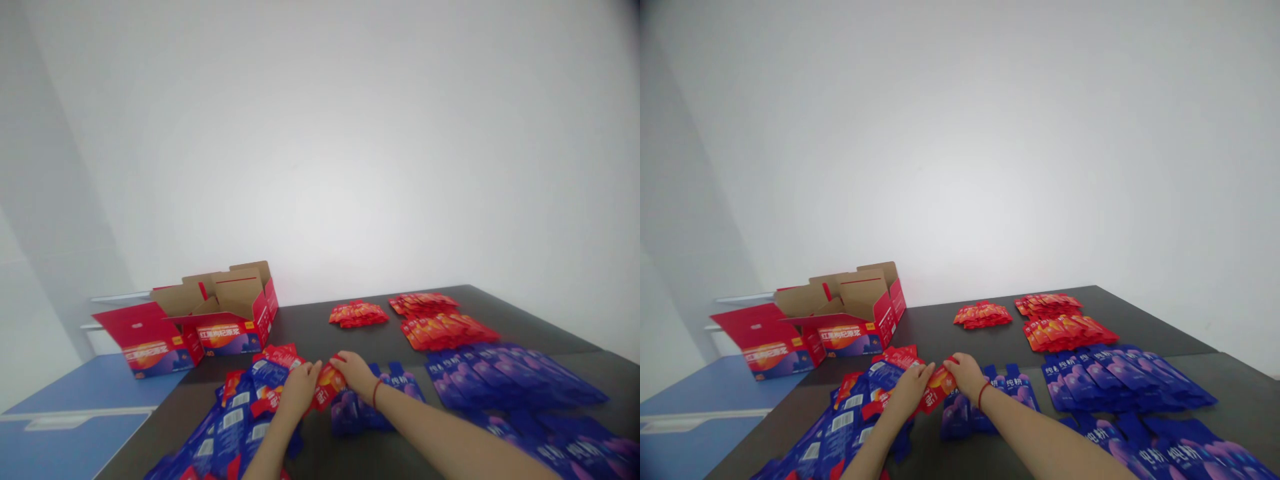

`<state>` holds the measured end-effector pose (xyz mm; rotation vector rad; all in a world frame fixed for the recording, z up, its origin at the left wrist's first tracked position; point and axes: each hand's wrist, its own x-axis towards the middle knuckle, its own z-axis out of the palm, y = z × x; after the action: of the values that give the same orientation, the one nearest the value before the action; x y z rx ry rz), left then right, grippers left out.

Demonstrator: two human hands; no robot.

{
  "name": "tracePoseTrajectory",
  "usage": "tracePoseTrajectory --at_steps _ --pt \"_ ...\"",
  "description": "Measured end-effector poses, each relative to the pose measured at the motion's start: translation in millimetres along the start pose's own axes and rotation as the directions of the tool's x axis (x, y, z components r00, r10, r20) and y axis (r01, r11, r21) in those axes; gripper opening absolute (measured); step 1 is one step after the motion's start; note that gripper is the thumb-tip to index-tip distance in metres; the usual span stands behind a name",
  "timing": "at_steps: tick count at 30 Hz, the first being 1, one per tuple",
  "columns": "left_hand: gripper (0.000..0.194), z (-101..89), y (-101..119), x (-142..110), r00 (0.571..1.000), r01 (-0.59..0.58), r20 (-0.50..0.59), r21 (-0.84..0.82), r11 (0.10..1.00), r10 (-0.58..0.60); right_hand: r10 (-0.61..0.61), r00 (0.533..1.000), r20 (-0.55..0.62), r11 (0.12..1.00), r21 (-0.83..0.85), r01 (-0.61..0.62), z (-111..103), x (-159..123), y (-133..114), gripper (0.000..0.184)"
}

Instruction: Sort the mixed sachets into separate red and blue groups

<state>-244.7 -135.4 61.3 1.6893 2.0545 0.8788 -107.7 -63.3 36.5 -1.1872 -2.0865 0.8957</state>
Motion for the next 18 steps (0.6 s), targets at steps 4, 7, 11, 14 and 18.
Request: tracePoseTrajectory --at_steps 4,7,11,14,18 --pt "0.027 9.1 -6 6 0.994 0.089 0.083 -0.196 0.977 -0.074 0.024 0.998 -0.055 0.996 -0.090 -0.029 -8 4 8 0.034" --pt "0.027 7.9 -6 17 0.985 0.149 0.131 -0.335 0.930 -0.111 -0.040 0.999 -0.017 0.988 -0.148 0.037 -24 3 12 0.040" --pt "0.031 4.4 2 41 0.973 0.204 0.189 -0.439 0.875 -0.132 -0.301 0.950 0.076 0.918 -0.248 0.311 -54 -4 14 0.045" --pt "0.031 12.3 16 62 0.968 0.213 0.216 -0.441 0.872 -0.127 -0.524 0.817 0.242 0.745 -0.335 0.577 -73 -5 15 0.060" --pt "0.028 36.6 36 88 0.969 0.203 0.203 -0.340 0.918 -0.139 -0.375 0.891 0.255 0.722 -0.523 0.453 -92 6 21 0.057"
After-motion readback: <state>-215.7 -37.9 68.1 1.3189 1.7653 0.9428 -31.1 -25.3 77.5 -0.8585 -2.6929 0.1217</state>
